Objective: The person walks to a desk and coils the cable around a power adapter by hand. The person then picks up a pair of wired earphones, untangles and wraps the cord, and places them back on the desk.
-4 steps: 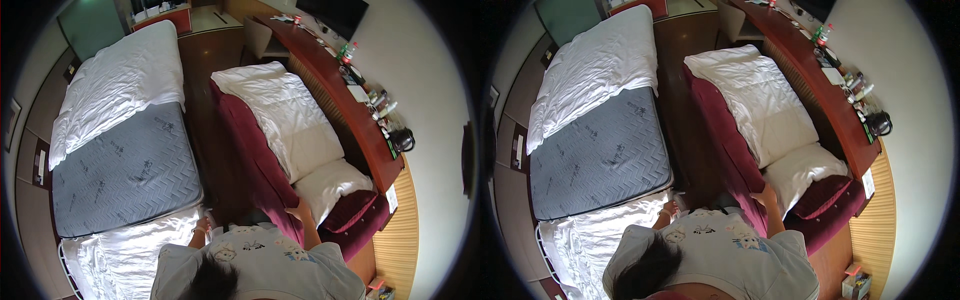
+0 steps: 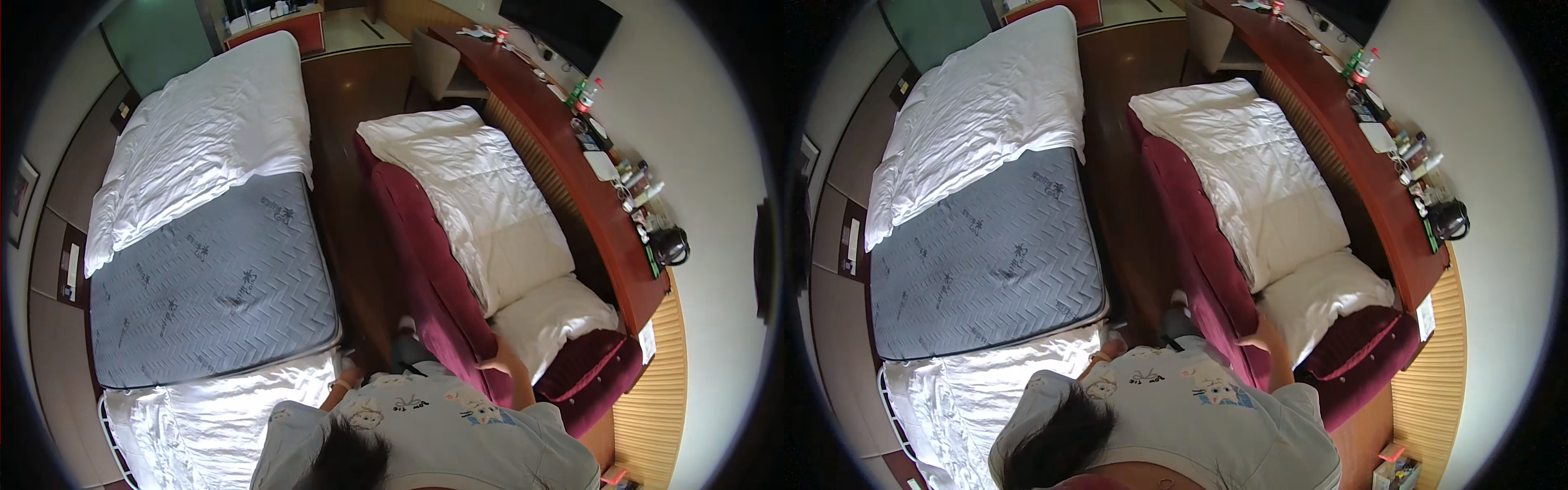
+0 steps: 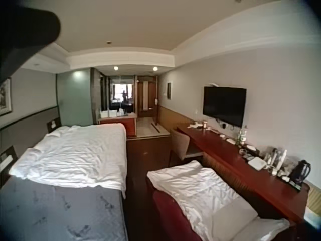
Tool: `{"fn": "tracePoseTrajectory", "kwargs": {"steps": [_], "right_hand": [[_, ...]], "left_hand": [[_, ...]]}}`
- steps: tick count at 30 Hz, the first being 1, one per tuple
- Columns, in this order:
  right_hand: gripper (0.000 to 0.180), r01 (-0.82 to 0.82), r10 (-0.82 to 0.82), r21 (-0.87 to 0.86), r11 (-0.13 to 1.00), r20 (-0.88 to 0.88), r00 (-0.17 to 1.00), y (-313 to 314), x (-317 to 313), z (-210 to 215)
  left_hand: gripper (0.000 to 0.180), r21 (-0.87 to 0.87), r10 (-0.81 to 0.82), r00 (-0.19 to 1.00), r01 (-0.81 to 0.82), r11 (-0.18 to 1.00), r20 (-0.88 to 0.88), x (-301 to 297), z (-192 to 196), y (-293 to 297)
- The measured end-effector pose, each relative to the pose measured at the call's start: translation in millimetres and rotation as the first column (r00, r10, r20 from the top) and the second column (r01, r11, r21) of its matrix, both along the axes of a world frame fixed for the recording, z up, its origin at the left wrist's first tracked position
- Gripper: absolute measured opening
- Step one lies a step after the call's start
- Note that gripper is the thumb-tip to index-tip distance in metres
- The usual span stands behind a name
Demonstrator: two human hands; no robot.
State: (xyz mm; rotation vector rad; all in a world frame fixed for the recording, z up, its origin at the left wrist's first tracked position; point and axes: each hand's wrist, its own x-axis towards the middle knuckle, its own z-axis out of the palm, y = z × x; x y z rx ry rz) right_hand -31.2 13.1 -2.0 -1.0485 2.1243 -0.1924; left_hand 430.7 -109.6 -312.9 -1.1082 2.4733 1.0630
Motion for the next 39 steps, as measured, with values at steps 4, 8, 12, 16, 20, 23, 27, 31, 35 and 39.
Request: {"fn": "tracePoseTrajectory", "kwargs": {"steps": [4, 8, 12, 16, 20, 23, 27, 31, 35, 39], "right_hand": [[0.095, 0.204, -0.169, -0.052, 0.978, 0.384, 0.908, -45, -20, -25], [0.087, 0.502, -0.504, 0.102, 0.859, 0.344, 0.792, -111, -23, -66], [0.079, 0.441, -0.416, -0.151, 0.884, 0.175, 0.893, -190, -27, -74], [0.077, 0.471, -0.442, -0.089, 0.877, 0.231, 0.867, -270, -34, -75], [0.074, 0.487, -0.471, -0.006, 0.873, 0.246, 0.847, -333, -38, -80], [0.072, 0.531, -0.526, 0.046, 0.846, 0.239, 0.816, -382, -30, -82], [0.069, 0.588, -0.587, 0.073, 0.805, 0.238, 0.774, -471, -18, -78], [0.066, 0.632, -0.638, 0.113, 0.767, 0.243, 0.731, -547, -23, -62], [0.063, 0.67, -0.682, 0.15, 0.727, 0.267, 0.681, -644, -25, -68], [0.06, 0.718, -0.747, 0.222, 0.66, 0.298, 0.594, -718, -20, -86]], "left_hand": [[0.015, -0.032, -0.078, 0.997, 0.079, 0.996, 0.029, -7, -8, -52], [0.016, -0.07, -0.169, 0.981, 0.176, 0.982, 0.096, -17, 17, -140], [0.016, -0.133, -0.173, 0.972, 0.194, 0.972, 0.16, -41, 55, -259], [0.018, -0.106, -0.221, 0.973, 0.227, 0.968, 0.069, -75, 84, -371], [0.019, 0.333, 0.397, 0.915, -0.397, 0.855, 0.073, -110, 76, -444], [0.02, 0.253, 0.583, 0.812, -0.566, 0.785, 0.008, -133, 70, -489], [0.016, 0.543, 0.713, 0.673, -0.53, 0.651, -0.197, -106, 42, -605], [0.011, 0.144, 0.073, 0.981, -0.047, 0.988, -0.181, -61, 7, -747], [0.019, 0.625, 0.897, 0.224, -0.778, -0.071, 0.381, -93, 43, -865], [0.018, 0.663, 0.895, 0.362, -0.741, 0.108, 0.259, -180, 82, -955]]}}
